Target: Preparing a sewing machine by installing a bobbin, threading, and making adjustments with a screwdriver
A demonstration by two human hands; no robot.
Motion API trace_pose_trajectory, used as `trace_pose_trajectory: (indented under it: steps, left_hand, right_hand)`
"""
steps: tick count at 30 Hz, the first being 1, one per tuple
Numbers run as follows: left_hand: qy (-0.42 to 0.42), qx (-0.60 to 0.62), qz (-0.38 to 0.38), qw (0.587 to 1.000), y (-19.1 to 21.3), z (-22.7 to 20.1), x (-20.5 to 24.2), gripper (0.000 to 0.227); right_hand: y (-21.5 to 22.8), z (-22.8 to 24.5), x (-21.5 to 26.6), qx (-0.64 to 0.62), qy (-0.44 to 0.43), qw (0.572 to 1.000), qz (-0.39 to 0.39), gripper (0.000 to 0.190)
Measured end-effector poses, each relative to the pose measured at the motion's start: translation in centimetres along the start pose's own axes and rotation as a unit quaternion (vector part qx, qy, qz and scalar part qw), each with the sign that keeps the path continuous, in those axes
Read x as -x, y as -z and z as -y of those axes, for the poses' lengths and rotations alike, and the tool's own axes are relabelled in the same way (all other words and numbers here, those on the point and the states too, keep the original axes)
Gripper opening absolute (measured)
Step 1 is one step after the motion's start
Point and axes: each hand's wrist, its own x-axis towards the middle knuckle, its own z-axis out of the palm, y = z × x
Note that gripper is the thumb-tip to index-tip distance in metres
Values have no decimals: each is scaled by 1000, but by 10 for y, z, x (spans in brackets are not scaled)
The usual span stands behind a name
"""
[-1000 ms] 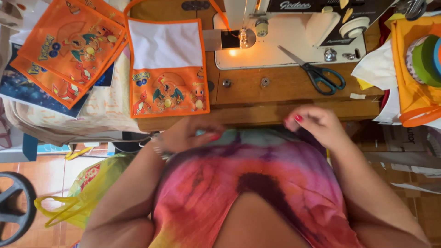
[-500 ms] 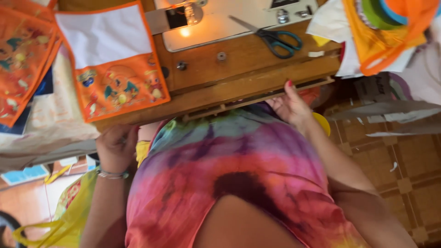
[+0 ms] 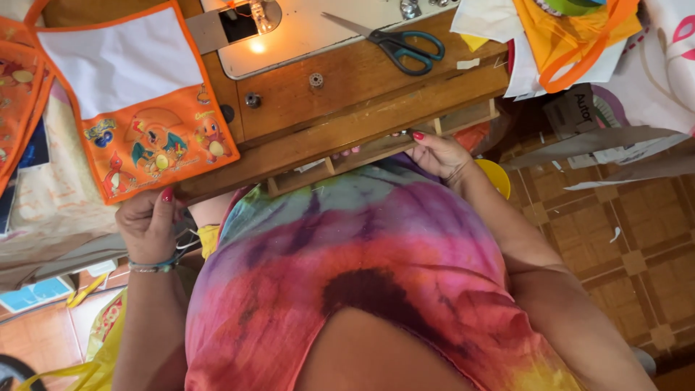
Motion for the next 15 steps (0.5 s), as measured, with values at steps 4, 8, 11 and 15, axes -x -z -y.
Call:
trace_pose_trajectory:
  steps: [4,8,11,15]
  left_hand:
    - [11,-19,-7,1000,1,4,0,34]
    - [3,-11,-2,1000,2,3,0,33]
    - [-1,-3,1,1000,1,5,0,32]
    - [-7,-20,10,1000,2,4,-1,33]
  right_hand:
    - [-5,3,2,15,1,1000,-7,52]
    - [-9,3,1,33,6,999,-8,50]
    - [-12,6,1,52,-4,999,-2,49]
    - [-8,8,1,63,-5,998,8,50]
